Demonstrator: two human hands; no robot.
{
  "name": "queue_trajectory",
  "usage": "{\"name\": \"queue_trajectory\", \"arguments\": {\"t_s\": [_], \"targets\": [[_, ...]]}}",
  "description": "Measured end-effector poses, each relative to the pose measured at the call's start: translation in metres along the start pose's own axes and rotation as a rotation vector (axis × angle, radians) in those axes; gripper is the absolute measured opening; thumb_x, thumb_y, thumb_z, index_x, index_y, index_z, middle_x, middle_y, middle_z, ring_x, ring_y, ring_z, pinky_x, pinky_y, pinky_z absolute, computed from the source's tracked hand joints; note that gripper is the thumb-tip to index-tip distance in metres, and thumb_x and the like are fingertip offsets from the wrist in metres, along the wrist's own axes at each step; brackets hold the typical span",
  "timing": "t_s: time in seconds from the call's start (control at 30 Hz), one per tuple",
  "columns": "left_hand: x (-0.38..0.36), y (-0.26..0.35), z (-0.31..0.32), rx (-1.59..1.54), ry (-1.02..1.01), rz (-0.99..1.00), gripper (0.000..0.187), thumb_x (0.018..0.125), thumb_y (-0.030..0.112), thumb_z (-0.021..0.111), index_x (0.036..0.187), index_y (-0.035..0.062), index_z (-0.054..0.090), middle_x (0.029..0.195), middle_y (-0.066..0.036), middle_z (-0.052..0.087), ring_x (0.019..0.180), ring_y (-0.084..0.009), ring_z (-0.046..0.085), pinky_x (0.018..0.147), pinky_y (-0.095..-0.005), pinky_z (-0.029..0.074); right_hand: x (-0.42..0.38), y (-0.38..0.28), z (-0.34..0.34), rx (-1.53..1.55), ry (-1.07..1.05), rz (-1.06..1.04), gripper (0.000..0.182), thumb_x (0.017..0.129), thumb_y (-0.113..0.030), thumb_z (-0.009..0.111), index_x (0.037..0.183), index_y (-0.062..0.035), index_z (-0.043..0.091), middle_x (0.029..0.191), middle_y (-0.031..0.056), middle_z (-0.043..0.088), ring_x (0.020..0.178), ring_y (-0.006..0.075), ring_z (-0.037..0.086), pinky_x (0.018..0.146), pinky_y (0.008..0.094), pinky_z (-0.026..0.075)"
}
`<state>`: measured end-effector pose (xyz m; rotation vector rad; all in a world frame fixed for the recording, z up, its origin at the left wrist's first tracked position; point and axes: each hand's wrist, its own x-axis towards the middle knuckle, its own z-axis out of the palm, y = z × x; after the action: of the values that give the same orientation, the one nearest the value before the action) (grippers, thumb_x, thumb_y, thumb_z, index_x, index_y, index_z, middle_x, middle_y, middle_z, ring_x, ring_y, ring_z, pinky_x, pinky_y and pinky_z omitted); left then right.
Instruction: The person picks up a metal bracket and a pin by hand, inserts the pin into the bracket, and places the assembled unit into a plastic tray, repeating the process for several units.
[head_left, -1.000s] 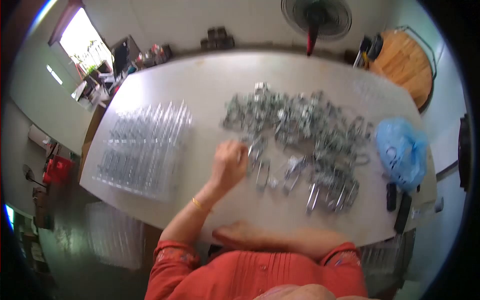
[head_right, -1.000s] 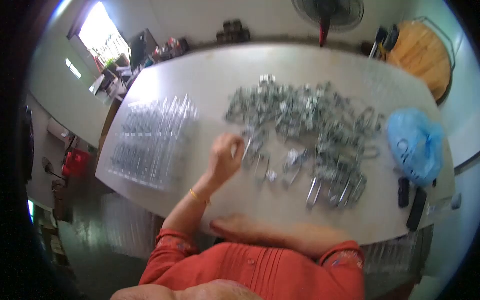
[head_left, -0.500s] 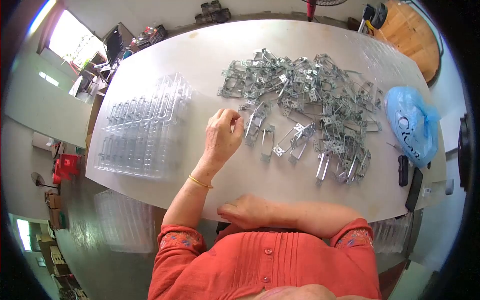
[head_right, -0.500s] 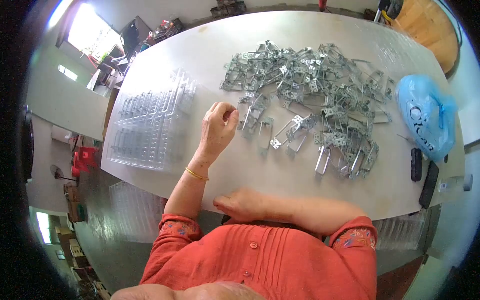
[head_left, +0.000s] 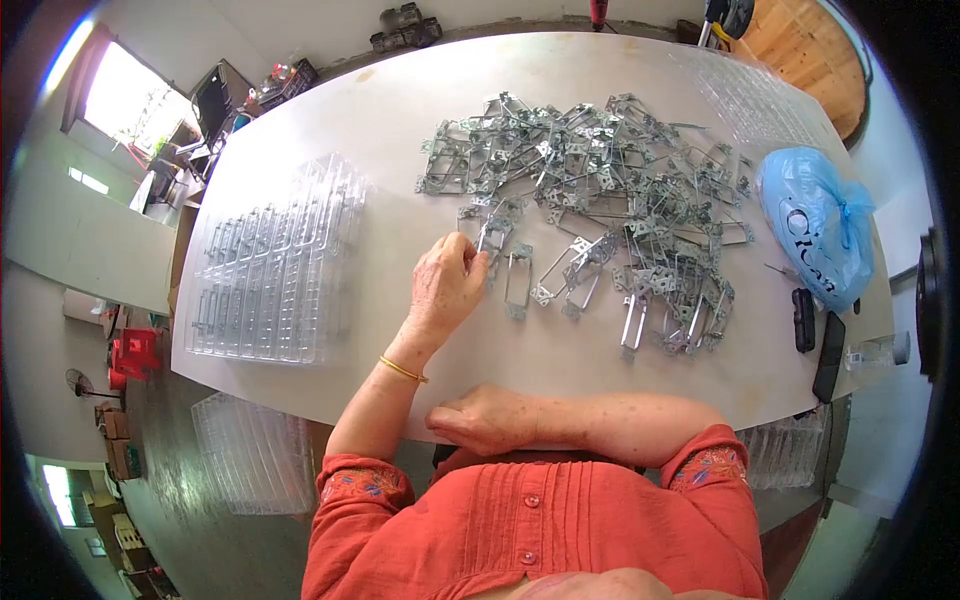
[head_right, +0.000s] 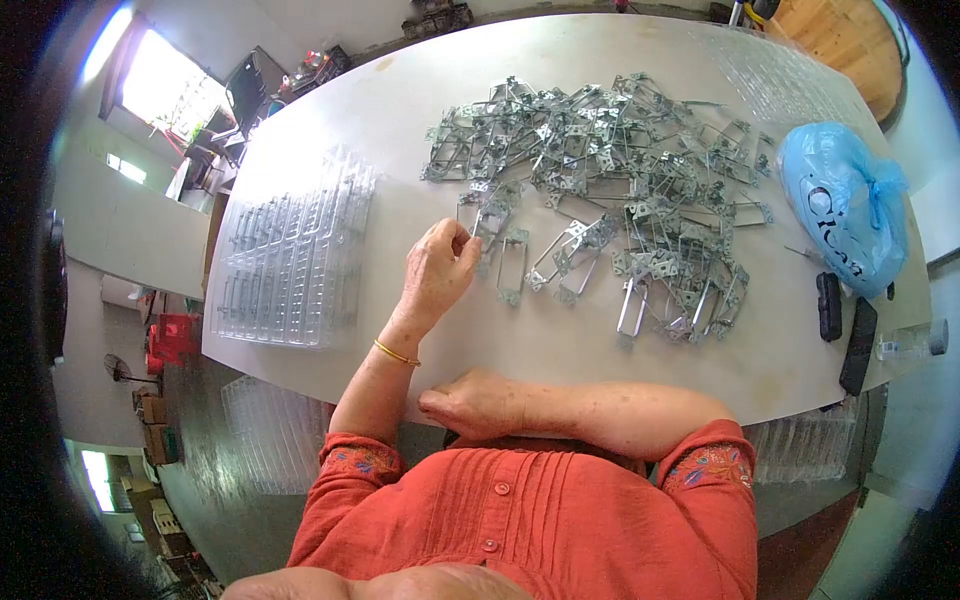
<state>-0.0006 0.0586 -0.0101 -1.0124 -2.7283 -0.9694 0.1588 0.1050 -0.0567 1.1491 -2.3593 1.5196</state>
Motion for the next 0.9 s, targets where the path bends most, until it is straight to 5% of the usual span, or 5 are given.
{"name": "queue_trajectory", "arguments": {"t_s": [0.3,0.4,0.6,0.67,0.9], "targets": [[0.007,-0.011,0.006,0.048,0.037,-0.011,0.017,0.090,0.016,0.064,0.087,-0.0002,0.062,0.082,-0.016,0.065,0.078,-0.0320,0.063,0.073,-0.0425,0.050,0.002,-0.005,-0.002,0.036,0.052,-0.005,0.020,0.082,-0.016,0.067,0.088,-0.0053,0.052,0.077,0.0147,0.060,0.070,0.0403,0.064,0.060,0.0483,0.051],[0.009,-0.012,0.004,-0.003,0.100,-0.030,0.014,0.092,0.014,0.064,0.089,0.0000,0.063,0.082,-0.015,0.066,0.075,-0.0263,0.065,0.071,-0.0390,0.051,0.002,-0.005,-0.004,0.017,0.039,-0.006,0.019,0.082,-0.016,0.067,0.089,-0.0054,0.052,0.078,0.0145,0.061,0.070,0.0397,0.064,0.060,0.0478,0.052],[0.009,-0.009,-0.018,-0.422,-0.020,-0.262,0.014,0.099,0.014,0.061,0.092,0.0013,0.061,0.090,-0.010,0.070,0.082,-0.0149,0.068,0.070,-0.0319,0.053,0.002,-0.010,-0.006,-0.078,0.005,0.015,0.027,0.079,-0.016,0.072,0.093,-0.0059,0.051,0.081,0.0142,0.062,0.072,0.0399,0.065,0.061,0.0472,0.052],[0.007,-0.017,-0.021,-1.022,-0.133,-0.266,0.010,0.102,0.013,0.058,0.098,0.0038,0.058,0.104,-0.016,0.072,0.093,-0.0228,0.072,0.075,-0.0337,0.056,0.002,-0.008,-0.005,-0.052,0.005,-0.002,0.028,0.079,-0.016,0.073,0.093,-0.0059,0.051,0.080,0.0141,0.061,0.072,0.0402,0.064,0.060,0.0472,0.052],[-0.004,-0.038,-0.029,-1.584,-0.370,-0.297,0.010,0.102,0.016,0.061,0.103,0.0075,0.054,0.120,-0.025,0.068,0.102,-0.0350,0.071,0.083,-0.0445,0.059,0.006,-0.006,-0.006,0.034,0.104,-0.040,0.013,0.093,-0.013,0.065,0.104,-0.0094,0.058,0.075,0.0131,0.061,0.062,0.0340,0.063,0.055,0.0423,0.051]]}}
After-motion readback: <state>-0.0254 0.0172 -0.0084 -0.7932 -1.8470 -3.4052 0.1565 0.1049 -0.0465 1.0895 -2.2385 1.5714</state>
